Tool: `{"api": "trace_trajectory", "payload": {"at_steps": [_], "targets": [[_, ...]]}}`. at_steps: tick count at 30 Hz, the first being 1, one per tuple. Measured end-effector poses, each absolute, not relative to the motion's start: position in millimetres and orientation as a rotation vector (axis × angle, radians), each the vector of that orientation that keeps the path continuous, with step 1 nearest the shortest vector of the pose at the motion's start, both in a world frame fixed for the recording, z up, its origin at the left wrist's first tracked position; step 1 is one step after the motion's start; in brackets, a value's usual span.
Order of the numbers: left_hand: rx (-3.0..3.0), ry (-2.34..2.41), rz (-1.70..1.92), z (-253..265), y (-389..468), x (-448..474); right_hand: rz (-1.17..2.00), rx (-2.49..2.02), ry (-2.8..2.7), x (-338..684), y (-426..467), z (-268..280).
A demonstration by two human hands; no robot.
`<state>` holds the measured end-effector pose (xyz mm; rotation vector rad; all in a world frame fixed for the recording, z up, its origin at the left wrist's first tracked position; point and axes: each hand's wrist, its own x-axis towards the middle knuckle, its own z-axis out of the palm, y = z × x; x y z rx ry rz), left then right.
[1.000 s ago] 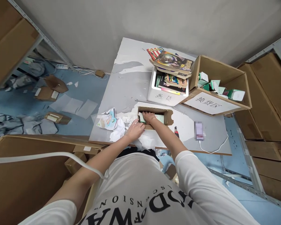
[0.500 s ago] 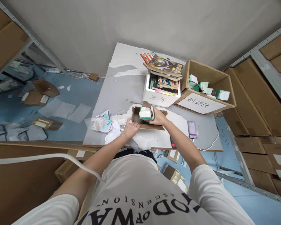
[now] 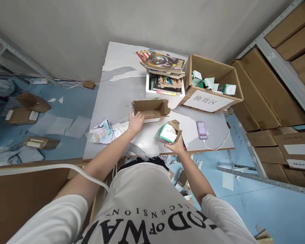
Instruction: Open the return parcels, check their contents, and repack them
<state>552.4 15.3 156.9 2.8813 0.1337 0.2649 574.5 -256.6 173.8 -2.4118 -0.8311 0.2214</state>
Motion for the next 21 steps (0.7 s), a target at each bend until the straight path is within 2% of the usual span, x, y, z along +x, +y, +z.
{"api": "trace_trajectory", "payload": {"at_steps": [4,7,11,14,19,21], "targets": [[2.734,0.047,0.349,171.9,-13.7,521.0,0.279,-2.456,-0.661,571.3,-239.0,136.9],[2.492,-0.060,0.261,171.5,-36.9,512.2,0.370,-2.382,-0.663,573.9,-230.4,117.5],[2.273,0.064,0.167,159.1,-51.5,528.8,0.453,-2.260,-0.690,579.4,-226.3,104.7],[2.247,0.050,0.082,153.2,-49.9,543.6,0.451,-2.244,-0.816,583.0,-232.7,111.5],[2.314,-0.018,-0.045,159.9,-45.4,554.6,0.141,-2.381,-0.984,580.3,-249.4,156.2],[2.350,-0.031,-0.071,166.0,-47.1,558.3,0.128,-2.442,-1.140,579.0,-246.8,176.0]]}}
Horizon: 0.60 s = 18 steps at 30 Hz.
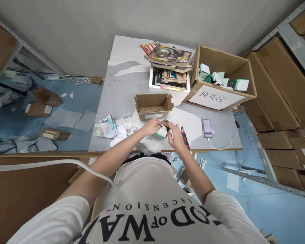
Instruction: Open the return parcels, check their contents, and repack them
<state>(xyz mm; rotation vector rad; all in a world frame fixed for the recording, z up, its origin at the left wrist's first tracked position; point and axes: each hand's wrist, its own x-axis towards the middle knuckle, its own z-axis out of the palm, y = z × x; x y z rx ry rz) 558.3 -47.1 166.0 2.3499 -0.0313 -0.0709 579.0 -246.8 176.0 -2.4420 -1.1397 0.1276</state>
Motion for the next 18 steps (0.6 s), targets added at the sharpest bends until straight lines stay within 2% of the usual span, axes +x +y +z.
{"api": "trace_trajectory", "payload": {"at_steps": [4,8,14,18], "targets": [[2.455,0.150,-0.206,179.0,-57.0,568.1,0.328,-2.602,-1.383,585.4,-227.6,198.6],[2.583,0.351,-0.320,189.4,-70.9,576.4,0.473,-2.718,-1.159,597.6,-217.7,197.8],[2.654,0.411,-0.444,191.7,-82.8,575.8,0.474,-2.658,-0.996,603.8,-222.7,189.7],[2.641,0.307,-0.309,185.8,-76.4,565.5,0.484,-2.625,-1.023,603.3,-221.4,187.6]]}}
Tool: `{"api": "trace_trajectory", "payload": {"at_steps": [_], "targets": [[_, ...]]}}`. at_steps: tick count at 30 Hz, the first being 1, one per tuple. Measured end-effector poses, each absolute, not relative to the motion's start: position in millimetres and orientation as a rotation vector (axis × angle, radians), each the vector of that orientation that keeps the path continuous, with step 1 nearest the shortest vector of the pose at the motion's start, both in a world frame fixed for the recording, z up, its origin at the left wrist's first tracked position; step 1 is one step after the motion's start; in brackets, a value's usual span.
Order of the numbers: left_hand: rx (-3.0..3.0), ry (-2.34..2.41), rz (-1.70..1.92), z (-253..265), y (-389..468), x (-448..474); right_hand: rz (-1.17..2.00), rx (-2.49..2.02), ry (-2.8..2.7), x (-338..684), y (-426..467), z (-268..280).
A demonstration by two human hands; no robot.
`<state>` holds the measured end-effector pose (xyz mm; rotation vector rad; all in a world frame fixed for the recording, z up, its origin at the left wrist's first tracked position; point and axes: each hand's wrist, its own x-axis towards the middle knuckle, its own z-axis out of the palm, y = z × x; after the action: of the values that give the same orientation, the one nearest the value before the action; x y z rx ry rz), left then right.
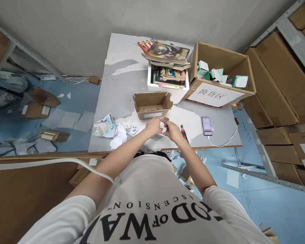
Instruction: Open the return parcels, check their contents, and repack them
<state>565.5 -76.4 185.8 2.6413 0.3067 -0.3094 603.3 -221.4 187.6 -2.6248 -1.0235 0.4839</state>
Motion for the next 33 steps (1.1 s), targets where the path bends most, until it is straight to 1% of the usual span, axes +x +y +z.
{"api": "trace_trajectory", "payload": {"at_steps": [5,12,17,20,27,33], "targets": [[2.606,0.221,-0.153,178.9,-68.0,550.2,0.471,-2.658,-1.081,602.8,-216.4,188.5],[2.353,0.316,0.044,154.6,-60.7,530.5,0.468,-2.679,-1.579,604.8,-210.2,203.0],[2.137,-0.018,-0.126,132.3,-39.3,522.1,0.489,-2.651,-1.786,608.0,-202.2,210.9],[2.138,-0.138,-0.162,124.2,-31.4,523.6,0.545,-2.621,-1.846,612.4,-194.3,212.4],[2.092,-0.124,0.017,119.1,-42.8,534.8,0.568,-2.464,-2.049,617.0,-184.7,223.2],[2.118,-0.009,0.023,113.9,-47.2,528.8,0.431,-2.432,-2.145,623.3,-193.9,269.8]]}}
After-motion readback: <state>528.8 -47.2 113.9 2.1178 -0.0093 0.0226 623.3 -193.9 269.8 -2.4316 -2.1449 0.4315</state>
